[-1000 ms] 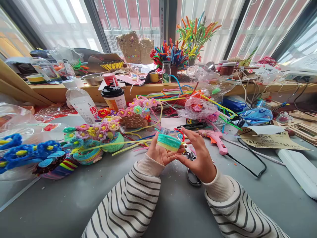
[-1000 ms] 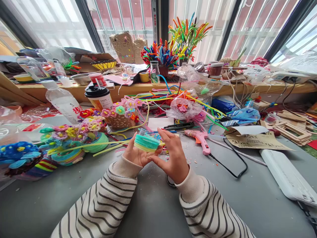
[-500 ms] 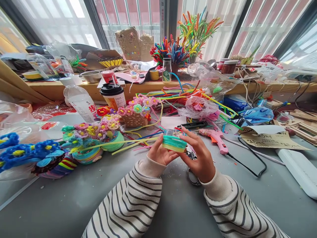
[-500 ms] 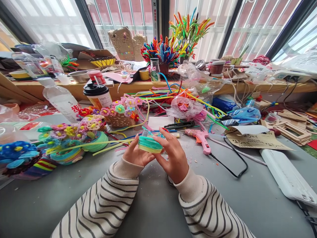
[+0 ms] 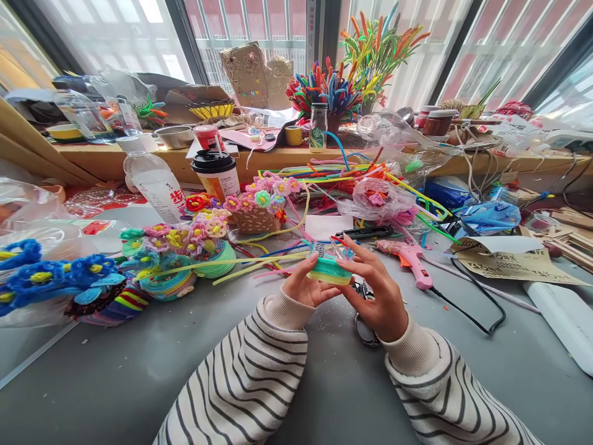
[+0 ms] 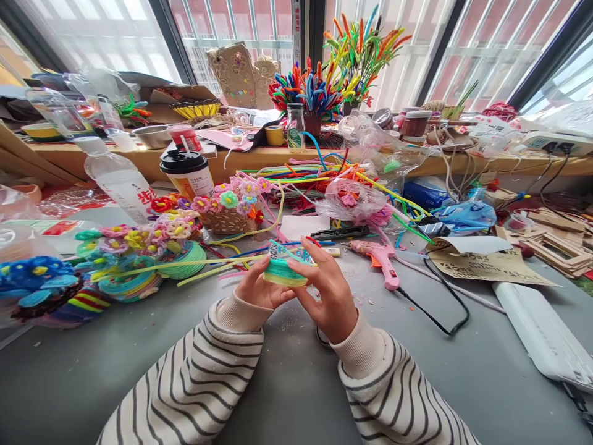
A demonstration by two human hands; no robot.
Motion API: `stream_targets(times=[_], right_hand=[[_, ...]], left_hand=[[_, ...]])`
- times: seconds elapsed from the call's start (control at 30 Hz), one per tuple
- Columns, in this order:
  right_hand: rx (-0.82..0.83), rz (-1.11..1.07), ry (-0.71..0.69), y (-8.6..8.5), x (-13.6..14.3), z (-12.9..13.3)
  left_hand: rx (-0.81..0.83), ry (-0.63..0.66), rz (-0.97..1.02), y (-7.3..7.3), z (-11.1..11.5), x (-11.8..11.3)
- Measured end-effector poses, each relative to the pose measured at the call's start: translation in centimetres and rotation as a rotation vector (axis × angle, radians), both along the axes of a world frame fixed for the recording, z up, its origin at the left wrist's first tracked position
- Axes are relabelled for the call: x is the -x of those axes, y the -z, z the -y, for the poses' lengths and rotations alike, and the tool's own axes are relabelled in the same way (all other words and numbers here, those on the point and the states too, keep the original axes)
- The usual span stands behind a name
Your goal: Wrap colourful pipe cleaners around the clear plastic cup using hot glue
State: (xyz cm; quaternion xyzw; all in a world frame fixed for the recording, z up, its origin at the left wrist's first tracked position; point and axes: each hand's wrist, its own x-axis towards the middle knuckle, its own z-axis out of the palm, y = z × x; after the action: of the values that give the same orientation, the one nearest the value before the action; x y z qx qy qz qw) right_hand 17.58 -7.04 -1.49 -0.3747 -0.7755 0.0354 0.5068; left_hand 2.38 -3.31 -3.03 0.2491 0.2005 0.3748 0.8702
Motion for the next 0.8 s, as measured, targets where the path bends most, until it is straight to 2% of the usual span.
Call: stream_targets(times=[0.13, 0.2, 0.27, 0.33, 0.4, 0.47, 0.57, 0.67, 0.8], right_hand=[[0.091, -0.046, 0.003, -0.1, -0.5, -0.3], [0.089, -0.040, 0.113, -0.3, -1.6, -0.7], [0.083, -0.021, 0.338, -0.4, -3.4, -1.3], [0.151, 0.085, 0.624, -0.1, -5.7, -1.9], [0.317, 0.239, 0.886, 0.6, -8.0, -2.4], [0.493, 0.359, 1.040, 1.6, -9.9, -2.7], [0.697, 0.443, 1.040, 3.1, -11.3, -3.3], [0.745, 0.444, 1.034, 4.0, -11.7, -4.1], [0.766, 0.429, 1.045, 4.3, -11.3, -5.0]], left_hand=[[-0.037, -0.059, -0.016, -0.1, 0.0, 0.0], [-0.005, -0.152, -0.024, -0.3, -0.1, -0.1], [0.049, -0.251, -0.034, -0.4, -0.2, -0.1], [0.091, -0.317, -0.024, -0.6, -0.4, 0.0], [0.118, -0.355, 0.000, -0.8, -0.5, 0.3], [0.140, -0.386, 0.013, -0.8, -0.6, 0.5], [0.164, -0.416, 0.012, -0.8, -0.7, 0.8], [0.160, -0.439, 0.018, -0.7, -0.7, 0.8], [0.138, -0.460, 0.025, -0.8, -0.7, 0.6]])
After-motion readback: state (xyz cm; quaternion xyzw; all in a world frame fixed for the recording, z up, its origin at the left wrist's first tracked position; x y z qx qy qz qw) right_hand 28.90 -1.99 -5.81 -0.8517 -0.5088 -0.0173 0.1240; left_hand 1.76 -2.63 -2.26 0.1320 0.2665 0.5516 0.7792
